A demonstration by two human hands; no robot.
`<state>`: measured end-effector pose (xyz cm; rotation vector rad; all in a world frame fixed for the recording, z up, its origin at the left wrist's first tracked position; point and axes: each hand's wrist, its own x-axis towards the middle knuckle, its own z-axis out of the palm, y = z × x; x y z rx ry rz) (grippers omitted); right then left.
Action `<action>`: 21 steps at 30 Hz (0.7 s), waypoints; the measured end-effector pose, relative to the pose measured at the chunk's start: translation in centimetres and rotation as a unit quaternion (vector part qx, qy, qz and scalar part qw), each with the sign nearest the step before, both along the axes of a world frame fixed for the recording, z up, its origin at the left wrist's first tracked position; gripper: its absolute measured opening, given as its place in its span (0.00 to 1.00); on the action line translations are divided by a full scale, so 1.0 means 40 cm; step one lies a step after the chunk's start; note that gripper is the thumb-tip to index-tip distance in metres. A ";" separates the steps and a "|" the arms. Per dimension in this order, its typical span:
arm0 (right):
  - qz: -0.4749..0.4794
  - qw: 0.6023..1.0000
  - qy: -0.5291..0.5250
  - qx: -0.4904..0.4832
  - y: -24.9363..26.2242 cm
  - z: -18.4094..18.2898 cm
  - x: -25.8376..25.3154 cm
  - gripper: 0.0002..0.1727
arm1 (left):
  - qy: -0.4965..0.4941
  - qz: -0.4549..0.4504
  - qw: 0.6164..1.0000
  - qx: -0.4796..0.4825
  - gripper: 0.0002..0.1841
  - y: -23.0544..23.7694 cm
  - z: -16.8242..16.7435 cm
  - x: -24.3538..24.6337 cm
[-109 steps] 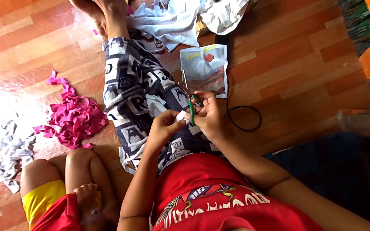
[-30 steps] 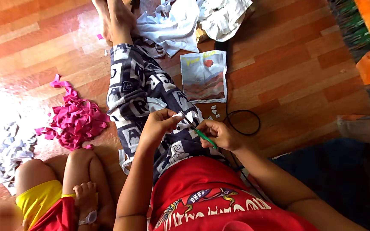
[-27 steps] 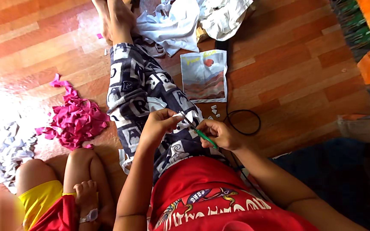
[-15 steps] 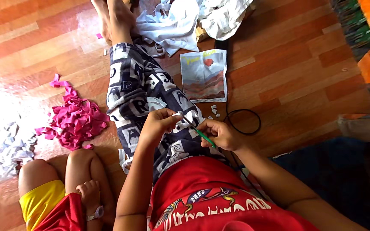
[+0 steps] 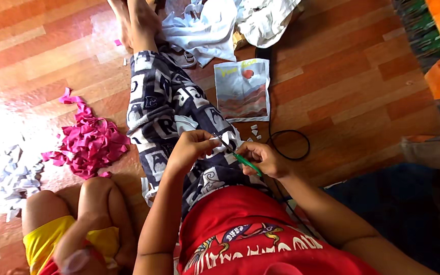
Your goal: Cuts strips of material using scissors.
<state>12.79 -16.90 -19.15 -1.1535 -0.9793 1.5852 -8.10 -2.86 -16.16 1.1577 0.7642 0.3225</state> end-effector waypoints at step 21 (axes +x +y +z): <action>-0.051 0.993 -0.095 -0.057 0.000 -0.016 0.004 0.13 | 0.042 0.035 0.998 0.041 0.03 0.043 -0.066 0.018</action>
